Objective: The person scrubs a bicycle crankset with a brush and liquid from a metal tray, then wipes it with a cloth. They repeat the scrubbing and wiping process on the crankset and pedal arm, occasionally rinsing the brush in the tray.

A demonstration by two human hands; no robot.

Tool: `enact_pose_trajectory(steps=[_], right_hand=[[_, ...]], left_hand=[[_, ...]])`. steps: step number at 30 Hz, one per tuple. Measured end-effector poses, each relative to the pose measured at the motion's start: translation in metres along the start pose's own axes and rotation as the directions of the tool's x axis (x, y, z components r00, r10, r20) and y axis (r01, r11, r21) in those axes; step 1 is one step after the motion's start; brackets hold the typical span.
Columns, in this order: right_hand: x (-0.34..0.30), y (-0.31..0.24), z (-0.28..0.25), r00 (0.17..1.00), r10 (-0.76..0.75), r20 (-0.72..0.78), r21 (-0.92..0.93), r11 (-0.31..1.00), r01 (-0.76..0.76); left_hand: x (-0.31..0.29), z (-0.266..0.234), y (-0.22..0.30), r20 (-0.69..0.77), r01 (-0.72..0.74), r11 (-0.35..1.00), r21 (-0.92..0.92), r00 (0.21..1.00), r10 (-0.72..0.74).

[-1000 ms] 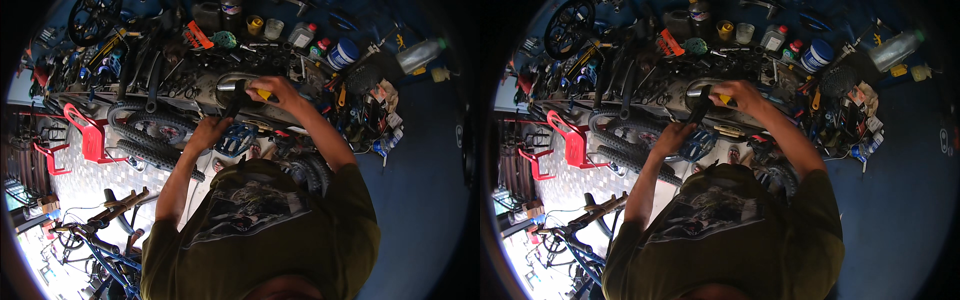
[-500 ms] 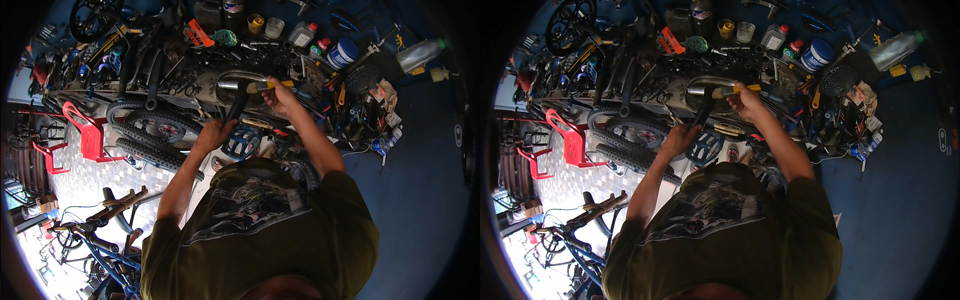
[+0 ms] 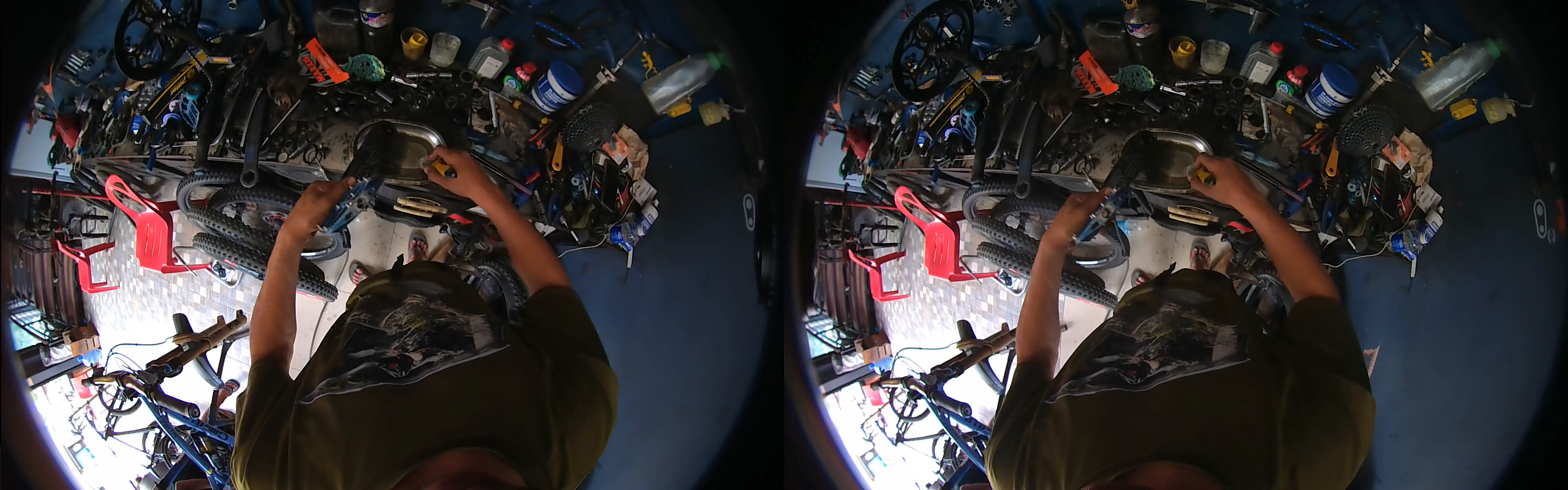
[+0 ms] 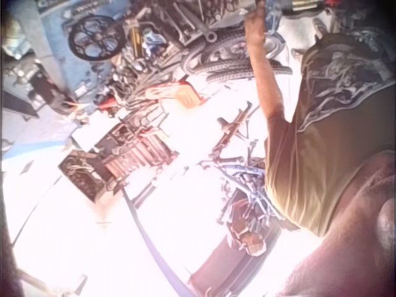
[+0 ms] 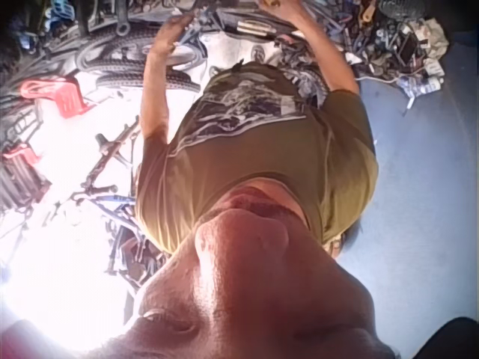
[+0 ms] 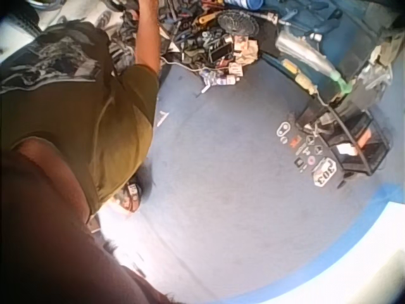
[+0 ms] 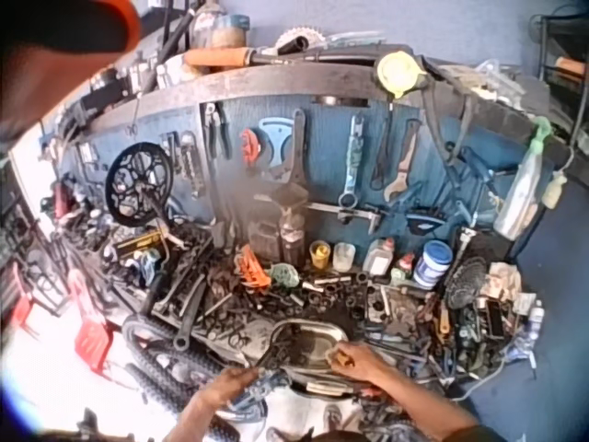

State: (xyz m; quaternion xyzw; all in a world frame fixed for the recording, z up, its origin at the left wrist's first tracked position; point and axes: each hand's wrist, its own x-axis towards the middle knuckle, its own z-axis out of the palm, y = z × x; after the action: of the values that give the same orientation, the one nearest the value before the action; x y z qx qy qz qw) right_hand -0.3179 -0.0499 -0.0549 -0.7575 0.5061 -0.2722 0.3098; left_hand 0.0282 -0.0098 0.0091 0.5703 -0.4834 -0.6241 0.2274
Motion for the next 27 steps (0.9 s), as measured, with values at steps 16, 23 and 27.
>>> enact_pose_trajectory(steps=[16,23,27], right_hand=[[0.078,-0.089,-0.041,0.976,-0.178,0.124,-0.205,0.958,0.201],[0.078,-0.063,-0.030,0.841,0.517,0.158,0.475,0.707,-0.524],[0.064,-0.032,-0.015,0.684,0.647,0.337,0.803,0.181,-0.568]], left_hand=[[0.007,0.009,0.000,-0.023,-0.065,0.921,0.385,0.997,0.080],[-0.002,0.035,0.006,-0.041,-0.073,0.881,0.467,0.994,0.104],[-0.001,0.046,-0.001,-0.030,-0.099,0.871,0.482,0.991,0.130]])
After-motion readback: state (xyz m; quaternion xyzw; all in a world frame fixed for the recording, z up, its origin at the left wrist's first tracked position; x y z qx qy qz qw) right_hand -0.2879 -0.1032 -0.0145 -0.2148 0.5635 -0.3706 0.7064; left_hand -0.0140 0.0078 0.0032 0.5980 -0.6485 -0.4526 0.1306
